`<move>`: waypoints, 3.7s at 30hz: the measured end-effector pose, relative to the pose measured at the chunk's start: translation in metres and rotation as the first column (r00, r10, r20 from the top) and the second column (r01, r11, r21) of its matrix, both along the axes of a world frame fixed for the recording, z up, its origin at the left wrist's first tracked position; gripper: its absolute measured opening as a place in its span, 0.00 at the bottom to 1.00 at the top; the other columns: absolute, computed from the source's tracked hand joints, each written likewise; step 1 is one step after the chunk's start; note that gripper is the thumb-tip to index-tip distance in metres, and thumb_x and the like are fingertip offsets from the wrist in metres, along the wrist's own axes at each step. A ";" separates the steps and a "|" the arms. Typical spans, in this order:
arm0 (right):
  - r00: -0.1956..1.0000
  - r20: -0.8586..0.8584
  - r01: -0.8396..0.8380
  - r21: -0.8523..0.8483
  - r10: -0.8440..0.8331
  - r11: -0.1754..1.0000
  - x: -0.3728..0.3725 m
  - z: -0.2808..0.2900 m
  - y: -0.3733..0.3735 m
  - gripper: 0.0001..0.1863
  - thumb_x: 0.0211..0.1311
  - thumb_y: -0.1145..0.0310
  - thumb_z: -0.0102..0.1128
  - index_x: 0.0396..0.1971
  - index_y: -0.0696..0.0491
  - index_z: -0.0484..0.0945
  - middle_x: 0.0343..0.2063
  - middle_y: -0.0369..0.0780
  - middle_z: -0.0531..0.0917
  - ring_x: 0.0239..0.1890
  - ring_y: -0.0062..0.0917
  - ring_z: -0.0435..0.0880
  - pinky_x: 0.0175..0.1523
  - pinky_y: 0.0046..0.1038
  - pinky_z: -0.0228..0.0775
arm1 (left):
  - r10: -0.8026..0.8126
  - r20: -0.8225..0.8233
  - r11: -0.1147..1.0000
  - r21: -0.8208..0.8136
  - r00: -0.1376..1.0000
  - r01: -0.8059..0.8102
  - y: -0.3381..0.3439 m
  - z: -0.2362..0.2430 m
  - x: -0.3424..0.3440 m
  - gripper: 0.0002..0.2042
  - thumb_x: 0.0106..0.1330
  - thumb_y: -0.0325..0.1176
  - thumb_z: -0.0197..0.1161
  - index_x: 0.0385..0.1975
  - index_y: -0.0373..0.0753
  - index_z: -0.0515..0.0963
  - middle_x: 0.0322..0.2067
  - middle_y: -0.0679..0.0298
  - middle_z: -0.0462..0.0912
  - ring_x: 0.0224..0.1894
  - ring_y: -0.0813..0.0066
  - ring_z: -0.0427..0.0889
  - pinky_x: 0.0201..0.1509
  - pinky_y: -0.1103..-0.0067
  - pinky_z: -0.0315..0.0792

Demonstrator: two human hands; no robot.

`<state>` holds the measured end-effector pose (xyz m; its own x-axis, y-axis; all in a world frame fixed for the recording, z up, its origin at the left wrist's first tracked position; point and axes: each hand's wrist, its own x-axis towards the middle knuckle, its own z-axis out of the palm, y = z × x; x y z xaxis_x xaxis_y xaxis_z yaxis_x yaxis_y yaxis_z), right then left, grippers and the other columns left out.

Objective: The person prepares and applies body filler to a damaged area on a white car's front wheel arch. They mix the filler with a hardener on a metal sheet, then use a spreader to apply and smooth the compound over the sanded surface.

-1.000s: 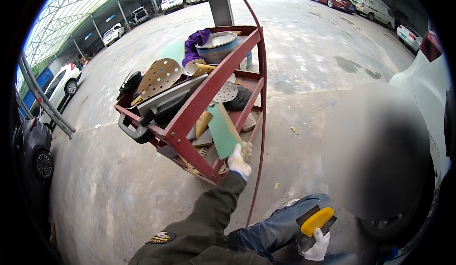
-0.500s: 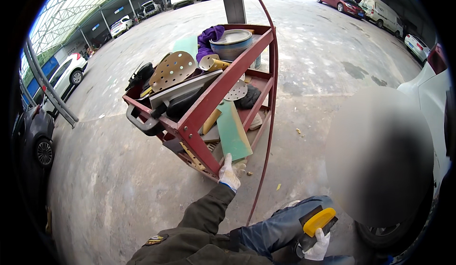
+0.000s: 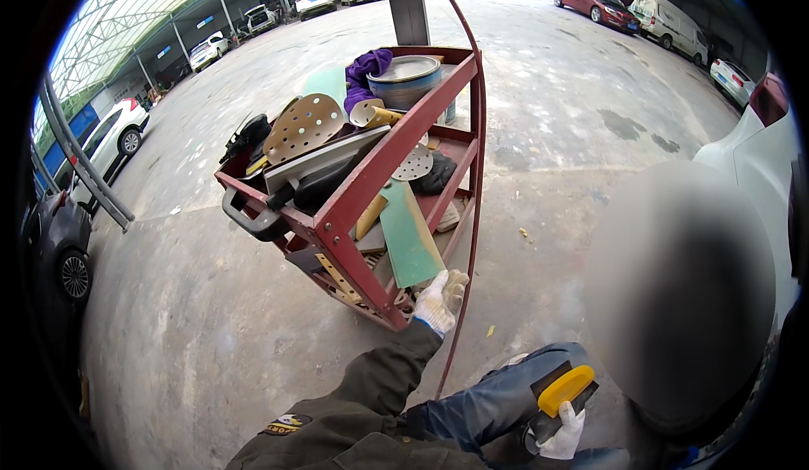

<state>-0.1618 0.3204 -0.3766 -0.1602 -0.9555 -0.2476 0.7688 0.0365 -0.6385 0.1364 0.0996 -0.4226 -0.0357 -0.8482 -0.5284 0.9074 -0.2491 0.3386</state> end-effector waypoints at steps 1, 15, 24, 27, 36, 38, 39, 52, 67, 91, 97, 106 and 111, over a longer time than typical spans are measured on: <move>1.000 0.007 -0.006 -0.013 0.007 1.000 -0.001 0.001 -0.001 0.27 0.62 0.74 0.62 0.60 0.57 0.65 0.47 0.42 0.78 0.48 0.30 0.80 0.57 0.31 0.75 | 0.010 0.019 1.000 0.011 1.000 -0.010 -0.004 0.000 -0.001 0.10 0.73 0.41 0.56 0.40 0.41 0.79 0.38 0.58 0.87 0.26 0.75 0.86 0.22 0.83 0.82; 0.997 -0.035 0.063 -0.028 -0.064 0.998 0.007 0.002 0.005 0.27 0.61 0.73 0.62 0.59 0.59 0.66 0.48 0.44 0.78 0.48 0.33 0.80 0.55 0.35 0.76 | -0.063 0.213 0.997 -0.020 0.975 0.069 0.012 0.030 -0.026 0.15 0.72 0.46 0.56 0.40 0.39 0.77 0.37 0.59 0.85 0.30 0.73 0.83 0.28 0.80 0.80; 0.855 -0.188 0.502 0.073 -0.483 0.862 -0.093 0.004 0.042 0.16 0.65 0.75 0.56 0.52 0.61 0.74 0.44 0.43 0.82 0.44 0.29 0.84 0.50 0.30 0.78 | -0.147 0.311 0.971 -0.135 0.939 0.197 -0.006 -0.041 0.031 0.20 0.73 0.51 0.52 0.47 0.39 0.77 0.43 0.61 0.84 0.39 0.75 0.84 0.37 0.83 0.81; 0.808 -0.331 0.580 0.304 -0.487 0.756 -0.121 -0.028 0.055 0.16 0.63 0.77 0.59 0.51 0.60 0.75 0.44 0.42 0.83 0.38 0.30 0.86 0.42 0.31 0.81 | 0.006 0.487 0.999 -0.038 0.873 0.014 0.009 0.004 0.005 0.19 0.73 0.51 0.53 0.47 0.40 0.78 0.44 0.62 0.84 0.38 0.78 0.83 0.35 0.86 0.79; 0.676 -0.736 0.614 0.578 0.019 0.537 -0.081 -0.240 0.088 0.22 0.48 0.63 0.74 0.41 0.60 0.83 0.38 0.46 0.87 0.40 0.35 0.86 0.46 0.33 0.76 | -0.171 0.628 0.966 -0.046 0.759 0.256 0.107 0.042 -0.097 0.21 0.74 0.51 0.52 0.43 0.36 0.77 0.34 0.60 0.85 0.21 0.82 0.75 0.24 0.86 0.69; 0.639 -0.769 0.666 0.570 0.027 0.482 -0.090 -0.298 0.114 0.27 0.45 0.55 0.76 0.40 0.61 0.83 0.39 0.50 0.87 0.41 0.43 0.86 0.46 0.35 0.76 | -0.295 0.599 0.916 -0.045 0.745 0.399 0.119 0.052 -0.118 0.22 0.75 0.51 0.50 0.43 0.34 0.77 0.34 0.57 0.85 0.21 0.80 0.73 0.24 0.84 0.67; 0.648 -0.741 0.625 0.649 0.176 0.434 -0.087 -0.288 0.104 0.29 0.46 0.55 0.76 0.44 0.60 0.81 0.41 0.50 0.86 0.44 0.42 0.85 0.49 0.35 0.75 | -0.305 0.625 0.891 -0.080 0.719 0.447 0.121 0.050 -0.117 0.23 0.76 0.50 0.49 0.44 0.32 0.76 0.34 0.54 0.84 0.21 0.78 0.73 0.25 0.82 0.67; 0.527 -0.770 0.719 0.629 0.358 0.295 -0.086 -0.229 0.116 0.41 0.55 0.49 0.69 0.63 0.58 0.65 0.56 0.52 0.77 0.58 0.44 0.77 0.61 0.36 0.69 | -0.564 0.692 0.393 -0.254 0.450 0.884 0.150 0.066 -0.155 0.23 0.74 0.44 0.49 0.42 0.22 0.77 0.35 0.44 0.84 0.24 0.66 0.81 0.28 0.75 0.76; 0.111 -0.547 0.919 -0.261 -0.830 0.295 -0.156 0.074 0.073 0.18 0.75 0.61 0.49 0.39 0.64 0.78 0.32 0.36 0.81 0.36 0.14 0.75 0.43 0.20 0.67 | -0.649 0.760 -0.301 -0.234 -0.019 0.925 0.154 0.077 -0.220 0.23 0.66 0.27 0.63 0.59 0.28 0.67 0.49 0.56 0.80 0.49 0.69 0.81 0.55 0.73 0.74; 0.117 -0.912 0.797 -0.150 -0.393 0.586 -0.067 -0.001 0.046 0.21 0.75 0.60 0.45 0.29 0.62 0.76 0.15 0.48 0.75 0.15 0.37 0.76 0.21 0.32 0.64 | -0.353 0.857 0.277 -0.288 0.376 0.917 0.119 0.091 -0.343 0.09 0.69 0.32 0.62 0.33 0.30 0.76 0.27 0.73 0.75 0.30 0.88 0.68 0.34 0.86 0.64; 0.427 -0.886 0.599 0.125 -0.183 0.791 -0.028 -0.001 0.101 0.16 0.73 0.61 0.51 0.30 0.57 0.78 0.17 0.40 0.80 0.17 0.26 0.82 0.22 0.27 0.70 | -0.365 0.809 0.385 -0.319 0.461 0.866 0.112 0.069 -0.361 0.09 0.70 0.32 0.61 0.31 0.32 0.76 0.27 0.72 0.76 0.31 0.87 0.70 0.34 0.84 0.66; 0.319 -0.492 0.914 -0.065 -0.810 0.400 -0.129 0.033 0.111 0.25 0.69 0.62 0.60 0.59 0.61 0.70 0.43 0.44 0.84 0.49 0.24 0.82 0.56 0.26 0.73 | -0.328 0.928 -0.044 -0.203 0.178 0.978 0.133 0.085 -0.378 0.10 0.67 0.31 0.65 0.27 0.30 0.77 0.19 0.62 0.81 0.22 0.85 0.77 0.25 0.82 0.72; 0.192 -0.348 0.972 -0.059 -0.918 0.225 -0.180 0.027 0.098 0.20 0.71 0.54 0.57 0.40 0.59 0.77 0.36 0.35 0.78 0.38 0.17 0.72 0.46 0.21 0.65 | -0.003 0.995 -0.443 -0.094 0.103 0.892 0.178 0.062 -0.370 0.19 0.61 0.37 0.71 0.49 0.36 0.79 0.35 0.58 0.86 0.35 0.77 0.85 0.41 0.78 0.78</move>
